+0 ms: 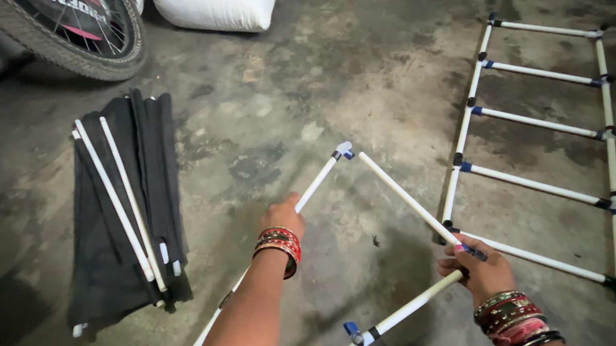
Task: The person assembles a white tubular frame by connecting rods with blue connectors on the floor. They pick up rods and connectors, align them, and press them together to form ladder-like sections.
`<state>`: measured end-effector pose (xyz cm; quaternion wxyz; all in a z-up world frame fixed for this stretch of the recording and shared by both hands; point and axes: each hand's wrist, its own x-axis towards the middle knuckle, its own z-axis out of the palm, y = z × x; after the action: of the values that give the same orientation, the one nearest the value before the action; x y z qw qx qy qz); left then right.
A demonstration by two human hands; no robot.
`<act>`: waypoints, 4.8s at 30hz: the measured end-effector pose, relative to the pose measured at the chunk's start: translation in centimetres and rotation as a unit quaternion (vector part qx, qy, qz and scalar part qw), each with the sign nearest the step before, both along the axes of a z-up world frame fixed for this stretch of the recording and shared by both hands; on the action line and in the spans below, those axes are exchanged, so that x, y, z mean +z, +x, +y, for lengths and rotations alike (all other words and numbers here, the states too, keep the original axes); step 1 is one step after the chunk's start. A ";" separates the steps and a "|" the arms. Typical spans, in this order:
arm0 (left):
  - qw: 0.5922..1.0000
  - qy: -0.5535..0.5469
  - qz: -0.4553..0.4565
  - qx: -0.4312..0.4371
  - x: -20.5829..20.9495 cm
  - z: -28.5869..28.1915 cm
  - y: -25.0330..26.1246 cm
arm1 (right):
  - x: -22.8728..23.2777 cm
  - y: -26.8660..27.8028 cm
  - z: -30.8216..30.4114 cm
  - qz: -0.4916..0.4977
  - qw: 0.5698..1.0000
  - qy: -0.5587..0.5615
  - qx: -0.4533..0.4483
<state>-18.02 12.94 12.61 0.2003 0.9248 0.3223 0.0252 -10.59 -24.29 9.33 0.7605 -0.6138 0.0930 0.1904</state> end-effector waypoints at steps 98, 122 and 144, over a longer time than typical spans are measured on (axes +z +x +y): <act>0.966 -0.226 -0.111 -0.058 -1.1 1.1 10.3 | -1.9 -0.7 0.2 -0.025 0.992 -0.081 0.093; 0.983 -0.094 -0.124 -0.095 -3.6 2.6 10.9 | -3.1 1.4 0.5 -0.033 0.997 0.065 -0.005; 0.975 -0.199 -0.079 0.063 -12.2 11.8 -4.5 | -3.6 2.1 6.6 0.208 0.965 0.159 0.006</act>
<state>-22.57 24.72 0.40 0.4033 0.8393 0.3618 0.0458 -8.47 -17.74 5.74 0.8110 -0.4327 0.2136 0.3308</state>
